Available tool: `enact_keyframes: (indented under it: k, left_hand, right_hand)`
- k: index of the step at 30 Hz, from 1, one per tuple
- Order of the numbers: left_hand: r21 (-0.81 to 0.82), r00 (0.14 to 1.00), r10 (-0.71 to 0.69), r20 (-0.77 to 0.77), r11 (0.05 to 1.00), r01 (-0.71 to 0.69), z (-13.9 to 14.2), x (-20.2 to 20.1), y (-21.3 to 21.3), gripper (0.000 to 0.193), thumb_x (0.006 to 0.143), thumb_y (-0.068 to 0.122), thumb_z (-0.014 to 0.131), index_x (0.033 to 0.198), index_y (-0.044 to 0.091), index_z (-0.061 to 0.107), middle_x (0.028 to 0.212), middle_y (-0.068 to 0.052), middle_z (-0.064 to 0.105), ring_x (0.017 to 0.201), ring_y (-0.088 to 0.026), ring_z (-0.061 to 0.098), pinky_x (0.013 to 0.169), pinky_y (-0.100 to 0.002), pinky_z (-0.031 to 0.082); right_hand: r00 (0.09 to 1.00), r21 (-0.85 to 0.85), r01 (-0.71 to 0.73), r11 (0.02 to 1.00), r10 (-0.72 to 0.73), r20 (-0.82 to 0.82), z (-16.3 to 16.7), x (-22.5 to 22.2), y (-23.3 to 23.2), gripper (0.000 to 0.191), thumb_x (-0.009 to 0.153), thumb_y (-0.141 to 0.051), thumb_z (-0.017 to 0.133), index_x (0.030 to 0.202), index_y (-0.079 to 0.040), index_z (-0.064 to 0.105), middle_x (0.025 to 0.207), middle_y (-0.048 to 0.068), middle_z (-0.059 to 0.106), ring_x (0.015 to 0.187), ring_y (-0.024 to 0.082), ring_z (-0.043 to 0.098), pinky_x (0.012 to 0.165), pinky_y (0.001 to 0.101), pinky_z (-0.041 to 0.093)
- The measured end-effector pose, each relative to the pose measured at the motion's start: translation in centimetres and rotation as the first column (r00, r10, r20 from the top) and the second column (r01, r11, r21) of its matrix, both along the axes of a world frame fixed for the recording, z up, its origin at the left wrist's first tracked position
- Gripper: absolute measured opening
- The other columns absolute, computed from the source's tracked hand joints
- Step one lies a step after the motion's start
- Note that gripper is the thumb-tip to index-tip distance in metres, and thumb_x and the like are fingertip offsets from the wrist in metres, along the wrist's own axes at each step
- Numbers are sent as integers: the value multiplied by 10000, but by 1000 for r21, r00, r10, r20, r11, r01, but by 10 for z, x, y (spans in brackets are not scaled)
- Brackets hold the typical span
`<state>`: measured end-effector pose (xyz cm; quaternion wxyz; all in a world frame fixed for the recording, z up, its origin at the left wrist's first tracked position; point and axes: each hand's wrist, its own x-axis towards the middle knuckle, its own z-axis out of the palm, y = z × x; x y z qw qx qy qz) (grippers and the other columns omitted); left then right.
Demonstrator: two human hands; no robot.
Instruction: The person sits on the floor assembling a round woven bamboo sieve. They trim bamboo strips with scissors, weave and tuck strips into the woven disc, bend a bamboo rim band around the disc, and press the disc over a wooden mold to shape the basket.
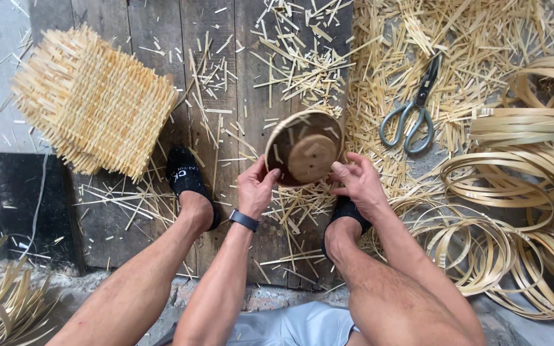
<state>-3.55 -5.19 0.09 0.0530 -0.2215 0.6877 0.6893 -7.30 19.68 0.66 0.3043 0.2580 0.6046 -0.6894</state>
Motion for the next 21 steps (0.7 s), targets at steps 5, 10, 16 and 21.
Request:
enact_keyframes:
  k: [5, 10, 16, 21]
  left_hand:
    - [-228, 956, -292, -31, 933, 278, 53, -20, 5, 439, 884, 220, 759, 1244, 3, 631, 1075, -149, 737, 973, -215, 725, 857, -345, 600]
    - [-283, 981, -168, -94, 950, 135, 68, -36, 30, 456, 1014, 413, 617, 1293, 53, 650, 1012, -131, 776, 906, -200, 755, 776, -328, 609]
    - [-324, 980, -166, -107, 938, 123, 60, -25, 38, 525, 1027, 512, 564, 1286, 65, 659, 971, -145, 769, 887, -221, 767, 749, -352, 602]
    - [-231, 996, -81, -41, 971, 70, 21, -30, 9, 586, 1006, 606, 446, 1151, 142, 773, 855, -38, 786, 693, -126, 710, 545, -296, 545]
  right_hand:
    - [999, -269, -47, 962, 48, -3, 41, -6, -31, 919, 726, -383, 852, 1396, -21, 338, 1203, 145, 580, 1055, 309, 666, 760, 447, 637]
    - [993, 61, -117, 991, 117, 1, 49, -16, -46, 931, 623, -436, 866, 1311, -22, 397, 1119, 124, 608, 937, 233, 710, 659, 416, 677]
    - [979, 161, -170, 972, 186, -87, 40, -9, -52, 995, 575, -395, 925, 1273, 56, 377, 1047, 188, 621, 789, 234, 689, 615, 353, 613]
    - [965, 1, -251, 968, 250, -83, 49, -15, -35, 1056, 547, -364, 901, 1340, 25, 324, 1046, 146, 602, 859, 238, 700, 684, 367, 656]
